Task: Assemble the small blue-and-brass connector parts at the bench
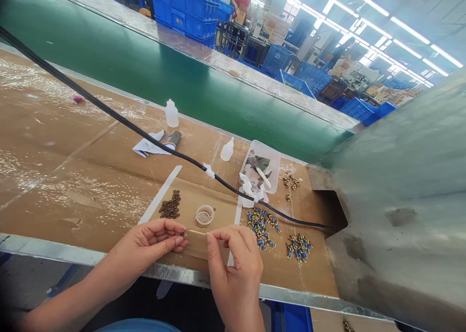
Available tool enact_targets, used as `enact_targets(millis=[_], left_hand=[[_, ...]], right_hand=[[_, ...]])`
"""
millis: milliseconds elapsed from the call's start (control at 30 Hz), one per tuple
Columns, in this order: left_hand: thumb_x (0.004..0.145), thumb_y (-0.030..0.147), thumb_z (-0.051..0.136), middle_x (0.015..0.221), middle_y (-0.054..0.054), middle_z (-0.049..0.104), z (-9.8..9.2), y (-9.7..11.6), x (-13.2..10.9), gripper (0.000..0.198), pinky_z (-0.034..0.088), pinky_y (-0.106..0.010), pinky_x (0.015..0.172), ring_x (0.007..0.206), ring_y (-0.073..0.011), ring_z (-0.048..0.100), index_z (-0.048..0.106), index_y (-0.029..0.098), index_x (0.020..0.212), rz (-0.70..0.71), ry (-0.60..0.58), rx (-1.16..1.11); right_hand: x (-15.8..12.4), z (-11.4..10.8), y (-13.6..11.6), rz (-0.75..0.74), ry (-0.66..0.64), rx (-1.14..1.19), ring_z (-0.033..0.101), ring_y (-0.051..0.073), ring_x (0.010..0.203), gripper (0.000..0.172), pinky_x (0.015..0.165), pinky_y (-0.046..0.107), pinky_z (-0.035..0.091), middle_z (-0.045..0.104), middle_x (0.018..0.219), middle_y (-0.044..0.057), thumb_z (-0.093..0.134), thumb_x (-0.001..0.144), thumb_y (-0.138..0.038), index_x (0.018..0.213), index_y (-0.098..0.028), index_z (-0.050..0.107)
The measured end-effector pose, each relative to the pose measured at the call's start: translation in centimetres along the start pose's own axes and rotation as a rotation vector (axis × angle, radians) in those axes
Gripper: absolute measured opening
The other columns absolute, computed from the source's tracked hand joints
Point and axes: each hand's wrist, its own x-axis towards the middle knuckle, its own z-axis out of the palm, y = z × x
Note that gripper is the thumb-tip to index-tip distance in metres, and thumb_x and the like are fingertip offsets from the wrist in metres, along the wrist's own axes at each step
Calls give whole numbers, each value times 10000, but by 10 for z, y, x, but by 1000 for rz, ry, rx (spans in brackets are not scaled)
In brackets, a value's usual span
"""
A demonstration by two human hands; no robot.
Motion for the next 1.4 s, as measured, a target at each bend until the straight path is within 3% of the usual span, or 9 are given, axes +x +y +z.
enact_targets(millis=[233, 533, 833, 1067, 1400], left_hand=[[713, 255, 728, 751, -20, 727, -2, -1, 0, 165, 524, -302, 787, 748, -164, 680, 652, 170, 832, -4, -27, 5], [704, 277, 731, 731, -29, 731, 0, 2, 1, 192, 514, -303, 787, 739, -163, 671, 640, 161, 826, -12, -2, 14], [686, 252, 731, 727, -24, 725, 2, 1, 1, 186, 523, -312, 773, 723, -167, 674, 649, 155, 821, -9, 20, -9], [661, 233, 741, 707, 1, 713, 4, 6, 0, 170, 525, -296, 769, 722, -166, 684, 659, 161, 792, -27, 41, -14], [647, 216, 745, 702, 6, 724, 3, 4, -1, 173, 529, -272, 758, 710, -152, 685, 662, 162, 790, -32, 33, -30]], right_hand=[[12, 3, 13, 6, 46, -91, 540, 153, 743, 84, 679, 281, 407, 609, 761, 6, 572, 859, -231, 786, -213, 608], [17, 13, 19, -10, -44, -232, 528, 180, 827, 108, 740, 318, 397, 603, 859, 39, 559, 870, -248, 806, -213, 638], [10, 2, 12, 34, 59, -22, 557, 155, 828, 67, 750, 275, 422, 595, 837, 15, 582, 847, -218, 787, -213, 611], [0, 6, 1, 65, -64, 91, 550, 135, 833, 71, 758, 254, 419, 586, 831, -7, 583, 852, -203, 791, -232, 603], [0, 11, 1, 62, -85, 58, 542, 142, 825, 69, 730, 267, 416, 585, 824, -6, 583, 856, -216, 791, -230, 601]])
